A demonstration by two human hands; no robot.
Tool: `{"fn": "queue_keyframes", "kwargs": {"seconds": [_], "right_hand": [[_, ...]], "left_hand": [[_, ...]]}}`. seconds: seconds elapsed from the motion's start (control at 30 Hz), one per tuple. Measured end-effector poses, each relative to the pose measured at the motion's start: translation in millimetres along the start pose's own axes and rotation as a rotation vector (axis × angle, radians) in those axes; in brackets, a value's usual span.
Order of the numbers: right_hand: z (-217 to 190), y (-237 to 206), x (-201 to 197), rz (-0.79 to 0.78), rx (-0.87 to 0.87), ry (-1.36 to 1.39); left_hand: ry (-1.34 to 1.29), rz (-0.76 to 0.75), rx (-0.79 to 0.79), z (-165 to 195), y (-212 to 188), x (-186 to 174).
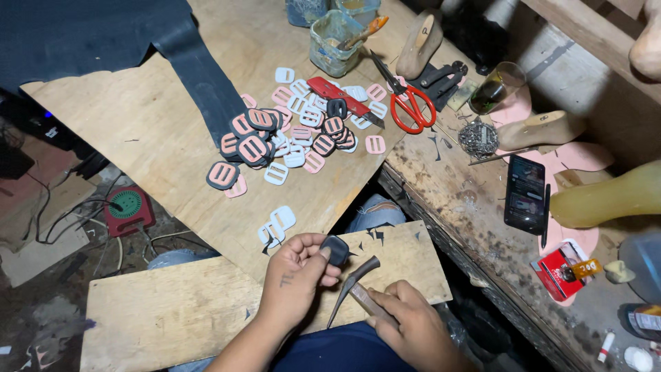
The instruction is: The person uses scissors to trim a small pink and black shoe part, then repeatedly uses a hammer to tap the part on a wooden block. Trimmed pieces are discarded and finished parts are placed on the table.
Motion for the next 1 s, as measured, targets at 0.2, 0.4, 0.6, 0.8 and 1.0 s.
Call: {"fn": "queue_keyframes", "kwargs": {"seconds": [0.2,0.4,0.6,0.8,1.0], "right_hand": [[48,28,24,0.104,0.291,0.846],[62,49,8,0.207,0.258,0.750],[34,72,23,0.040,0.286,0.882],[15,160,0,0.033,0.278,0.779],[-13,235,-50,0.196,0.243,0.854]], "left_hand": [[-0.025,-0.136,0.101,-9,-18,15],[0.106,0.010,0.224,13,-22,-14],[0.627,-0.005,0.734,59,-47,5],[0.738,0.145,0.785,86,-39,-11],[0.931,0.650,0.839,124,-7,-80]]}}
Point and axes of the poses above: each hand's wrist, its own y-axis towards the middle knuckle, its own x-axis out of the palm, z = x × y, the point moved 7 cm from there along y, towards the middle knuckle, and after that the axes turned 2 degrees about y, right-handed, at the moved point
